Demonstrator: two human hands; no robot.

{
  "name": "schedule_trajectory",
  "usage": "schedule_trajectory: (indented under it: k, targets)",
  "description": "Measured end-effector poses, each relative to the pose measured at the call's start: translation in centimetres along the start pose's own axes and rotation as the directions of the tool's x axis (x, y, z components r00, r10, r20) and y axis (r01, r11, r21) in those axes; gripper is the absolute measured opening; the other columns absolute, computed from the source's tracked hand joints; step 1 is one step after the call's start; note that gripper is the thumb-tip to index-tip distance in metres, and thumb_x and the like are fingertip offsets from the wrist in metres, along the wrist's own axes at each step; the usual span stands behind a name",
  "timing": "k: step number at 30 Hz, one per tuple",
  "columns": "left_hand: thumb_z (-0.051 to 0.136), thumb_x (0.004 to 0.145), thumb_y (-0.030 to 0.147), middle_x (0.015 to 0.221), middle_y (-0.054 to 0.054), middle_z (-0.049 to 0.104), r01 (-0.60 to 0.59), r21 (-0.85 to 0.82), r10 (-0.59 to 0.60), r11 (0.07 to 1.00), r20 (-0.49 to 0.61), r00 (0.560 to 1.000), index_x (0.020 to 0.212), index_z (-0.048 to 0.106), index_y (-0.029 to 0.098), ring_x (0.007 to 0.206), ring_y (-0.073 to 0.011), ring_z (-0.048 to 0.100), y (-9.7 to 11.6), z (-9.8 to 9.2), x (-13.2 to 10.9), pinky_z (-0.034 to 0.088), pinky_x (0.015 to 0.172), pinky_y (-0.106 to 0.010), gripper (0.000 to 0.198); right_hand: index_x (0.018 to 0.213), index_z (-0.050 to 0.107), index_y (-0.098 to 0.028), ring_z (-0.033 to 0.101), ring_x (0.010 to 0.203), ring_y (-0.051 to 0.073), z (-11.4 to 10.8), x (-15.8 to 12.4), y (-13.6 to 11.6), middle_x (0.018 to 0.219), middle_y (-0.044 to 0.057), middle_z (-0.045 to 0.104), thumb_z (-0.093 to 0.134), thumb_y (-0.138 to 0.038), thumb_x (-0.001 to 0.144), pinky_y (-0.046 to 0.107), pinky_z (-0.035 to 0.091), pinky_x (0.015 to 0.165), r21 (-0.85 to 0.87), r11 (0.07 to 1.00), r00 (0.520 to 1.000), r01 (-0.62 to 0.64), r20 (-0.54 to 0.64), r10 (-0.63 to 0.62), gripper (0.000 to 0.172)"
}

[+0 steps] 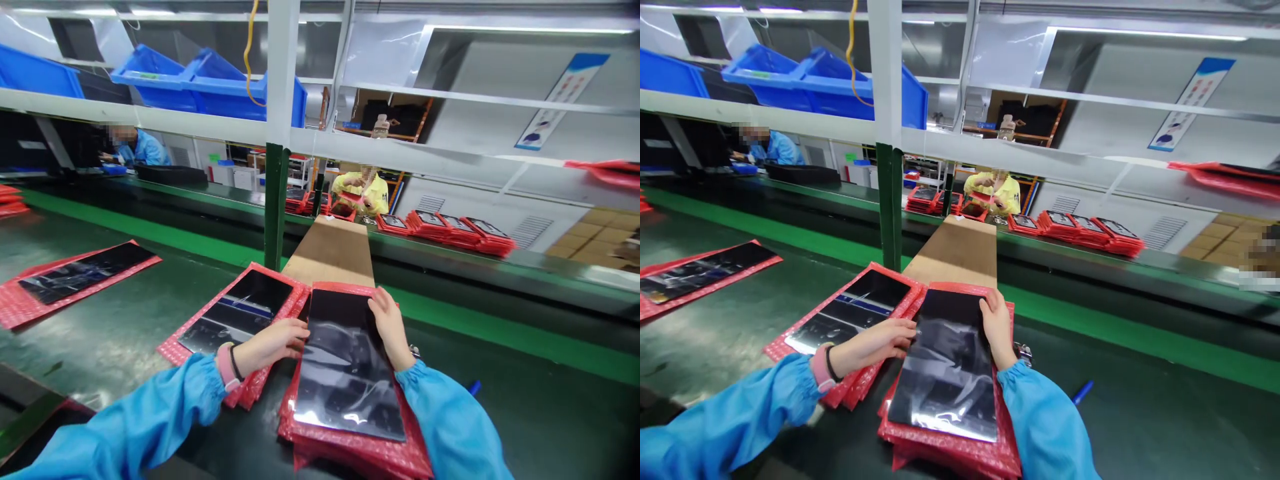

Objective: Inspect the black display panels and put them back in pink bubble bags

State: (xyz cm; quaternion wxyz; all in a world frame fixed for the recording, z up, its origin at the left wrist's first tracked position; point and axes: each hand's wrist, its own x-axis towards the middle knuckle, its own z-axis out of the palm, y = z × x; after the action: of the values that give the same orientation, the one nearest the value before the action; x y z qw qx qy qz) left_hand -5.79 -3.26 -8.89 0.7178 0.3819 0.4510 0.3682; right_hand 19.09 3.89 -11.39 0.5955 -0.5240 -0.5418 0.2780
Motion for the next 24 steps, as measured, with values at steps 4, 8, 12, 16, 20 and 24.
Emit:
schedule_trajectory:
  k: [4,8,12,16,20,24]
  targets:
    - [0.084,0.056,0.03,0.063,0.002,0.063,0.061,0.058,-0.061,0.996,0.004,0.998,0.07,0.055,0.016,0.054,-0.0111,0.055,0.6,0.6,0.8,0.042,0.056,-0.026,0.035,0.135,0.049,-0.021,0.043,0.133,0.03,-1.3,-0.8,-0.2,0.146,0.011,0.046,0.063,-0.035,0.089,0.056,0.031,0.11,-0.069,0.994,0.987,0.087,-0.131,-0.096,0.051]
    - [0.084,0.054,0.024,0.052,0.006,0.058,0.024,0.054,-0.022,0.998,-0.024,0.999,0.064,0.051,0.018,0.048,-0.0097,0.053,0.9,1.4,1.4,0.04,0.053,-0.024,0.035,0.134,0.05,-0.02,0.045,0.132,0.029,-7.1,-1.6,0.5,0.144,0.011,0.049,0.061,-0.037,0.09,0.055,0.031,0.11,-0.129,0.991,0.971,0.043,-0.226,-0.072,0.048]
    - [0.078,0.058,0.019,0.059,0.003,0.065,-0.094,-0.032,0.093,0.995,-0.027,0.995,0.07,0.058,0.017,0.055,-0.0124,0.06,1.7,2.5,1.3,0.044,0.057,-0.024,0.024,0.116,0.061,-0.017,0.057,0.116,0.026,-12.6,-2.4,2.5,0.127,0.01,0.06,0.059,-0.037,0.092,0.052,0.043,0.1,-0.209,0.968,0.978,-0.14,-0.184,0.101,0.031]
    - [0.074,0.063,0.018,0.071,-0.001,0.072,-0.186,-0.093,0.182,0.978,-0.047,0.982,0.077,0.063,0.016,0.066,-0.0158,0.067,2.7,2.8,1.0,0.05,0.067,-0.026,0.018,0.109,0.063,-0.017,0.061,0.107,0.023,-13.2,-3.1,4.3,0.119,0.008,0.063,0.06,-0.034,0.092,0.047,0.049,0.093,-0.237,0.94,0.965,-0.246,0.029,0.26,0.024]
    - [0.076,0.062,0.013,0.081,-0.005,0.075,-0.208,-0.083,0.205,0.975,-0.051,0.978,0.087,0.067,0.014,0.068,-0.0182,0.069,3.1,0.8,0.1,0.052,0.07,-0.028,0.027,0.11,0.063,-0.016,0.061,0.106,0.023,-12.2,-3.4,5.0,0.118,0.008,0.063,0.06,-0.034,0.092,0.046,0.05,0.091,-0.184,0.938,0.927,-0.294,0.184,0.326,0.026]
    - [0.077,0.064,0.014,0.083,-0.004,0.077,-0.164,-0.07,0.155,0.984,-0.116,0.981,0.096,0.069,0.016,0.073,-0.0217,0.071,3.6,-3.5,-1.6,0.054,0.07,-0.03,0.032,0.111,0.062,-0.016,0.062,0.105,0.023,-12.3,-3.5,5.3,0.118,0.008,0.063,0.059,-0.035,0.092,0.046,0.051,0.09,-0.097,0.924,0.895,-0.369,0.232,0.382,0.027]
